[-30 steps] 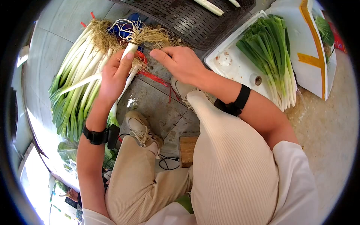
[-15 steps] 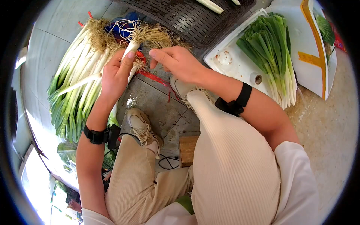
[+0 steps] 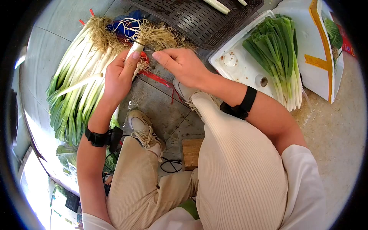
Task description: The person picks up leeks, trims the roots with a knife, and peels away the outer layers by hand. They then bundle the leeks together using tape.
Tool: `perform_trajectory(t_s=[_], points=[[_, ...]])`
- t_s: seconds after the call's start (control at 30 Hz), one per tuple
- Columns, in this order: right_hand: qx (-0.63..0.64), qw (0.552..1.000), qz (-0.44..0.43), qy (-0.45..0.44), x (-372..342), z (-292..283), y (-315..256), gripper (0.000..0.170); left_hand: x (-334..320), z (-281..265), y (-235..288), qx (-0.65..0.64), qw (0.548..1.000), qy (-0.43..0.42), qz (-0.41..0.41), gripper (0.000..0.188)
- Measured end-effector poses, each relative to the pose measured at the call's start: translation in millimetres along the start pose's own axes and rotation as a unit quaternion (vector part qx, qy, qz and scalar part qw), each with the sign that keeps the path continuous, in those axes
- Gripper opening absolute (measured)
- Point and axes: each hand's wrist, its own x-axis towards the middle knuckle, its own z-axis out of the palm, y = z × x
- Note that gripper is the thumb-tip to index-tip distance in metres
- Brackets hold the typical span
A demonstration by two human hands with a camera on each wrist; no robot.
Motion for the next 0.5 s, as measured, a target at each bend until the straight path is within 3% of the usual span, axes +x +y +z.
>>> perform_trajectory(t_s=[0.17, 0.23, 0.5], points=[[-0.019, 1.000, -0.007, -0.003, 0.1, -2.0, 0.9, 0.053, -0.2, 1.3, 0.2, -0.002, 1.000, 0.001, -0.003, 0.049], [-0.029, 0.999, -0.012, 0.015, -0.6, -2.1, 1.2, 0.053, -1.5, 2.6, 2.5, -0.016, 1.000, 0.000, 0.012, 0.041], [-0.055, 0.998, -0.002, 0.009, -1.4, -1.5, -0.2, 0.054, -1.9, -0.6, -1.8, 0.006, 1.000, 0.001, -0.005, 0.047]])
